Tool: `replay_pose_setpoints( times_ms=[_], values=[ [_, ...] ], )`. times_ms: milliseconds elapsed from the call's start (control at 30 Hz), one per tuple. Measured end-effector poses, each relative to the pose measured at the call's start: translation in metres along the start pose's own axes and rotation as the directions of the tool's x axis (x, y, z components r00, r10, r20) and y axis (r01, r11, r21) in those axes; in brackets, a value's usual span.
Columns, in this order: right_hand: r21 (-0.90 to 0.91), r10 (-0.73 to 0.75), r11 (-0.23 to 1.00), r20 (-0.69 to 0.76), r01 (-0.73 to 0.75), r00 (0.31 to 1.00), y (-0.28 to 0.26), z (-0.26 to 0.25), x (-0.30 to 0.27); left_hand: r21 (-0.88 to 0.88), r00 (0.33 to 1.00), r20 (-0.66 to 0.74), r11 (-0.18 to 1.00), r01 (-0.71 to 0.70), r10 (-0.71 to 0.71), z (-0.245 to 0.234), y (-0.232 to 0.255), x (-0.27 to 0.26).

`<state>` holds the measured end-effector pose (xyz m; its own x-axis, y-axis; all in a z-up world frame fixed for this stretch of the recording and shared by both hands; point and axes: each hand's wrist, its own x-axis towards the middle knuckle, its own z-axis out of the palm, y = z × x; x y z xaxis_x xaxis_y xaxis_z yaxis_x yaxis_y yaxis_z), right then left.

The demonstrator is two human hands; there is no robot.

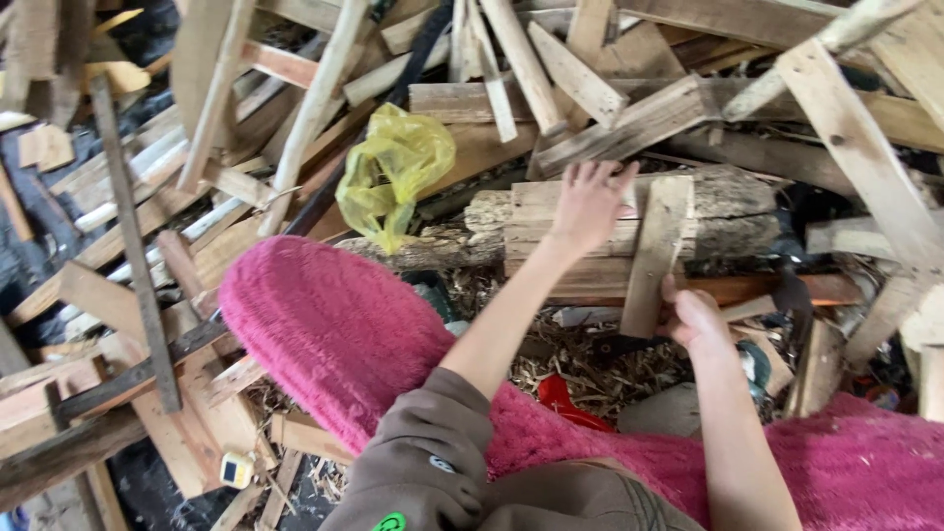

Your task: Assembling wooden slats onto a base using a hammer and nails

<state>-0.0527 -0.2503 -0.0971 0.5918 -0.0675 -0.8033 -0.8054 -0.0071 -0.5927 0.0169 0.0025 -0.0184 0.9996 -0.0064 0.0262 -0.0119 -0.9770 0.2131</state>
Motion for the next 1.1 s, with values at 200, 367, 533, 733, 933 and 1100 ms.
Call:
replay_pose_setpoints(
  times_ms=[200,367,533,733,933,1100],
  values=[
    [-0.218,-0.004,0.976,-0.079,-0.013,0.997,0.006,-0.007,0.021,0.189,0.990,0.005,0.972,0.139,-0.143,-0.049,0.020,-0.027],
    [-0.217,-0.020,0.976,-0.100,-0.003,0.995,-0.043,0.025,-0.053,0.159,0.983,0.073,0.975,0.156,-0.169,-0.054,0.017,-0.031],
    [-0.219,-0.080,0.974,-0.112,0.054,0.990,-0.036,0.022,-0.047,-0.014,0.962,0.054,0.963,0.267,-0.266,-0.061,-0.002,-0.016],
    [-0.206,-0.087,0.976,-0.095,0.066,0.992,-0.039,0.023,-0.051,0.123,0.774,-0.013,0.767,0.630,-0.633,-0.025,-0.102,-0.015],
    [-0.231,-0.088,0.971,-0.111,0.060,0.990,-0.031,0.019,-0.042,-0.225,0.725,0.221,0.689,0.689,-0.653,-0.009,-0.151,-0.038],
    [-0.253,-0.083,0.966,-0.121,0.050,0.989,-0.048,0.032,-0.065,-0.319,0.728,0.277,0.655,0.685,-0.627,0.007,-0.156,-0.039]
  ],
)
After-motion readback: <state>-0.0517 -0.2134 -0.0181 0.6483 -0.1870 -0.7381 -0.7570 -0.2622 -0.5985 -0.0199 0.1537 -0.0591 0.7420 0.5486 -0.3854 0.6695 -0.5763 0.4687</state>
